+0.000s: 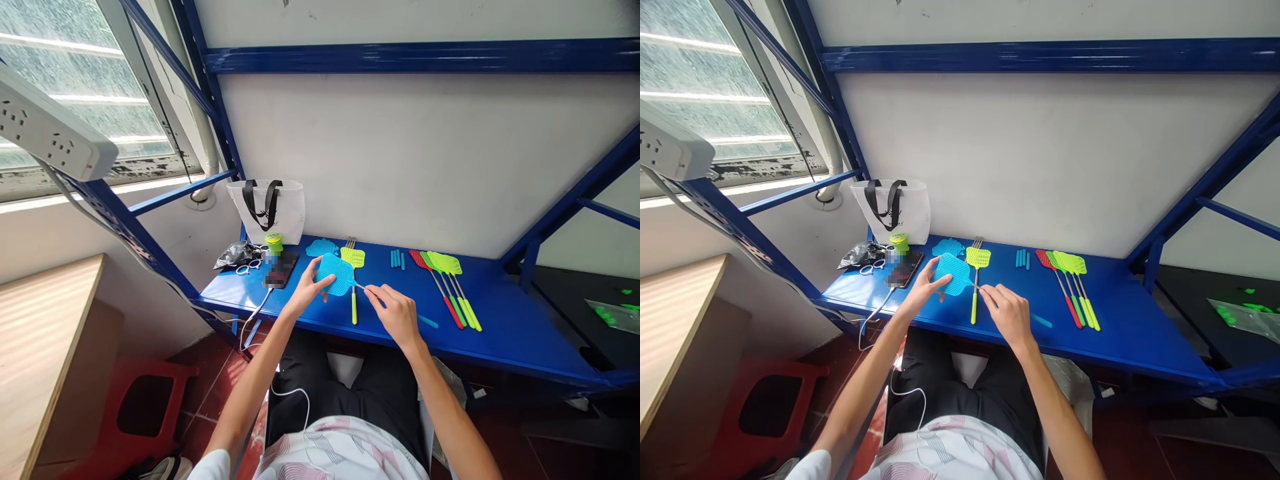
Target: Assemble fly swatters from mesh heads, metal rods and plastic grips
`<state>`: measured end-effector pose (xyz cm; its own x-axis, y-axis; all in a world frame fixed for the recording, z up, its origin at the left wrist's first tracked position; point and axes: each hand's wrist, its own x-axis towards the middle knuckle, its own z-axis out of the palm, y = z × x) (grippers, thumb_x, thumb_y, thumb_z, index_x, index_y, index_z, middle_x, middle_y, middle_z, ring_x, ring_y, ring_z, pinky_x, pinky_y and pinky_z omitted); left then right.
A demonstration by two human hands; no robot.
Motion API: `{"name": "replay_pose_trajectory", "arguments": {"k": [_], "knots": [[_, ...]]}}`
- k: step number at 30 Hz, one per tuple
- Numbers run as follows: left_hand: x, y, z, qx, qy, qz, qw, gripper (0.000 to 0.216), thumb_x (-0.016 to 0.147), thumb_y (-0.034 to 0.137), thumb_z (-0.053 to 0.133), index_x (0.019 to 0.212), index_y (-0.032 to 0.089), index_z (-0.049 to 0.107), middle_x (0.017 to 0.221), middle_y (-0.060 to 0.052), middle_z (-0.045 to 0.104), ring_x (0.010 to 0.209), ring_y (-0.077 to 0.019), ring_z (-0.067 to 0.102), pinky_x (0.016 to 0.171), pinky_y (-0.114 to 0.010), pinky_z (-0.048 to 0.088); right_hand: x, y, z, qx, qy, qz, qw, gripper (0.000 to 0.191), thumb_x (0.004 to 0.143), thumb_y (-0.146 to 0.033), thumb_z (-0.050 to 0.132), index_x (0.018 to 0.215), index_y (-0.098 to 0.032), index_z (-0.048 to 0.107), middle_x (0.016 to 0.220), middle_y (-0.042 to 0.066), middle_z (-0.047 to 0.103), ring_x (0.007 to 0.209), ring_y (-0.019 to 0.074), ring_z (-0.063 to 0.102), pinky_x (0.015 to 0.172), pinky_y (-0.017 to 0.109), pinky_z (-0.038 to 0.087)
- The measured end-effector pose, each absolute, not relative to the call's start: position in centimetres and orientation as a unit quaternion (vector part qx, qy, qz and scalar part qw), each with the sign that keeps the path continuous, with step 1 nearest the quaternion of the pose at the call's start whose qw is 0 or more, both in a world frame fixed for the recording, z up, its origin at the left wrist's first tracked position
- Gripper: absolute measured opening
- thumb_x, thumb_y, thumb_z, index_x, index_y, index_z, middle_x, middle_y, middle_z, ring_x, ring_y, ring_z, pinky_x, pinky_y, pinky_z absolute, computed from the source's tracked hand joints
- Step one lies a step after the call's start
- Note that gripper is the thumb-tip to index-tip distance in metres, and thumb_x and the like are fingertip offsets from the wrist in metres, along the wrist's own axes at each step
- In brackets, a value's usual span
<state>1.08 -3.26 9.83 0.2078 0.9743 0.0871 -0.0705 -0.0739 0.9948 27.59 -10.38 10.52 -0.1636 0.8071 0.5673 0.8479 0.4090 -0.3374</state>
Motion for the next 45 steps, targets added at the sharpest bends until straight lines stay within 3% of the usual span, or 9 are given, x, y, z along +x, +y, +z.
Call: {"name": "replay_pose_trajectory", "arguments": {"k": [6,12,17,23,28,31,35,40,45], "knots": [[1.3,-3.2,9.1,0.57,0.445,0.466,0.509,0.11,0.085,0.061,0.093,0.174,0.025,0.04,0.166,-0.022,0.052,0.114,-0.0334,0.074,0.061,-0.028,0.065,28.1,-10.7,11.0,-0.552,-0.775,-0.08,0.298,0.049,0.121,-0.048,0.042,0.121,-0.029,0.087,0.098,0.01,0.082,0.087,0.0219,0.072,0.072,0.031,0.046],[0.8,-3.6,9.3,0.609,0.425,0.445,0.501,0.11,0.088,0.059,0.091,0.174,0.021,0.035,0.139,-0.018,0.07,0.086,-0.0239,0.076,0.063,-0.03,0.065,27.8,-10.3,10.4,-0.534,-0.775,-0.012,0.338,0.047,0.12,-0.052,0.046,0.117,-0.031,0.088,0.099,0.009,0.083,0.09,0.0233,0.076,0.073,0.03,0.048],[0.1,-4.1,9.8,0.657,0.394,0.422,0.485,0.093,0.091,0.061,0.088,0.166,0.023,0.047,0.11,-0.007,0.075,0.074,-0.0202,0.073,0.067,-0.032,0.066,27.9,-10.0,10.8,-0.503,-0.752,0.183,0.385,0.048,0.113,-0.06,0.054,0.105,-0.028,0.088,0.094,0.007,0.083,0.079,0.0235,0.075,0.069,0.032,0.055],[0.6,-3.3,9.2,0.631,0.401,0.463,0.476,0.088,0.086,0.064,0.09,0.156,0.02,0.059,0.127,-0.016,0.074,0.107,-0.0344,0.077,0.057,-0.026,0.062,28.2,-10.0,11.6,-0.51,-0.744,0.23,0.365,0.044,0.109,-0.061,0.059,0.112,-0.028,0.088,0.099,0.007,0.085,0.082,0.0246,0.076,0.073,0.034,0.06],[0.1,-2.2,9.4,0.592,0.427,0.502,0.465,0.085,0.085,0.067,0.091,0.149,0.02,0.063,0.128,-0.013,0.072,0.071,-0.0152,0.071,0.053,-0.025,0.059,29.2,-9.4,11.1,-0.533,-0.751,0.218,0.324,0.043,0.107,-0.062,0.063,0.125,-0.031,0.086,0.095,0.005,0.084,0.079,0.0236,0.076,0.071,0.033,0.058],[-0.7,-1.6,9.5,0.559,0.426,0.546,0.456,0.081,0.085,0.067,0.09,0.143,0.018,0.064,0.119,-0.01,0.071,0.065,-0.0126,0.067,0.052,-0.025,0.059,30.2,-8.9,10.7,-0.538,-0.757,0.209,0.306,0.044,0.106,-0.065,0.062,0.118,-0.03,0.086,0.098,0.005,0.085,0.084,0.0251,0.077,0.073,0.033,0.058],[-1.0,-0.9,9.2,0.531,0.421,0.564,0.472,0.083,0.088,0.069,0.087,0.148,0.02,0.06,0.119,-0.008,0.069,0.073,-0.0147,0.073,0.06,-0.027,0.064,31.4,-8.4,10.5,-0.539,-0.767,0.224,0.266,0.045,0.108,-0.065,0.058,0.115,-0.031,0.086,0.09,0.003,0.084,0.079,0.0243,0.077,0.07,0.033,0.055],[-0.4,-0.6,8.1,0.564,0.398,0.496,0.527,0.085,0.103,0.066,0.07,0.17,0.025,0.04,0.156,-0.02,0.061,0.115,-0.0265,0.079,0.084,-0.036,0.07,32.5,-7.0,9.2,-0.573,-0.739,0.229,0.27,0.05,0.108,-0.065,0.052,0.097,-0.027,0.083,0.072,0.001,0.077,0.068,0.022,0.071,0.065,0.031,0.047],[0.5,-0.1,5.5,0.692,0.443,0.385,0.421,0.049,0.109,0.054,0.064,0.149,0.025,0.064,0.154,-0.013,0.067,0.135,-0.0303,0.069,0.104,-0.041,0.063,32.6,-5.3,6.4,-0.638,-0.669,0.224,0.31,0.053,0.106,-0.065,0.049,0.09,-0.023,0.078,0.061,0.002,0.07,0.062,0.0216,0.067,0.064,0.031,0.044]]}}
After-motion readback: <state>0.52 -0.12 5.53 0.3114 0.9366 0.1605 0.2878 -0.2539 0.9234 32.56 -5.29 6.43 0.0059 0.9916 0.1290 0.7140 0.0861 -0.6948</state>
